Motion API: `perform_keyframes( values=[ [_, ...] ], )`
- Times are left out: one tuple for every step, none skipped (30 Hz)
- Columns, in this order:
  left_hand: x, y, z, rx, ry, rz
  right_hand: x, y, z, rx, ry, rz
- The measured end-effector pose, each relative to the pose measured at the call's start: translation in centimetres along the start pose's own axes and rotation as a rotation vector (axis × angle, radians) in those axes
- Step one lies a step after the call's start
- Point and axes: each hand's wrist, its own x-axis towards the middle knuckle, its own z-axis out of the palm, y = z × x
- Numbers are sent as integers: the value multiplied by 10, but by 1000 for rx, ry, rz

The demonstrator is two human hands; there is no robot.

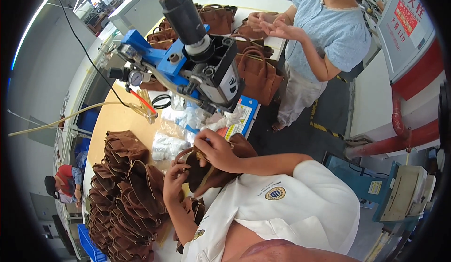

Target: The recorder is assembling leather bags by attaching hardware using a mechanical press and manually inspecting/adjusting components.

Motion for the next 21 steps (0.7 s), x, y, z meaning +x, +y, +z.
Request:
perform_keyframes(
  values=[
    [-10,13,-6,89,-66,36,9,-1,13,23,2,-3],
    [-23,25,-15,177,-128,62,14,0,28,50,1,2],
    [-33,32,-30,285,-246,-3,20,2,41,31,16,-52],
    [-40,44,-33,342,-298,137,31,14,48,2,19,-93],
    [-43,55,-34,383,-305,173,37,12,58,59,32,-101],
    [-56,63,-33,423,-293,193,39,-4,71,0,18,-97],
    [-59,72,-23,558,-223,223,49,-1,80,171,35,-38],
    [-61,77,-10,694,-158,249,59,-3,88,178,39,-70],
    [-67,83,7,682,-40,131,66,1,98,193,9,-89],
    [-67,75,14,777,116,105,77,5,108,202,-21,-125],
    [-65,72,14,621,219,23,87,10,118,176,-81,-114],
    [-62,69,10,462,317,-47,97,15,130,150,-137,-110],
    [-58,63,-4,475,377,86,113,27,139,115,-195,-124],
    [-58,57,-17,489,437,220,124,28,145,-169,-293,-188],
    [-52,52,-28,419,626,233,135,33,152,-348,-308,-392],
    [-49,61,-36,126,720,52,142,40,157,-532,-307,-595],
    [-51,64,-50,36,787,87,138,38,163,-562,-343,-699],
    [-53,65,-66,-55,846,122,129,35,162,-592,-373,-803],
    [-54,67,-81,-81,884,121,114,22,156,-576,-475,-674],
    [-49,72,-94,-104,912,124,105,22,144,-528,-461,-734],
    [-40,72,-110,-149,898,183,94,26,129,-520,-417,-756]
  ],
)
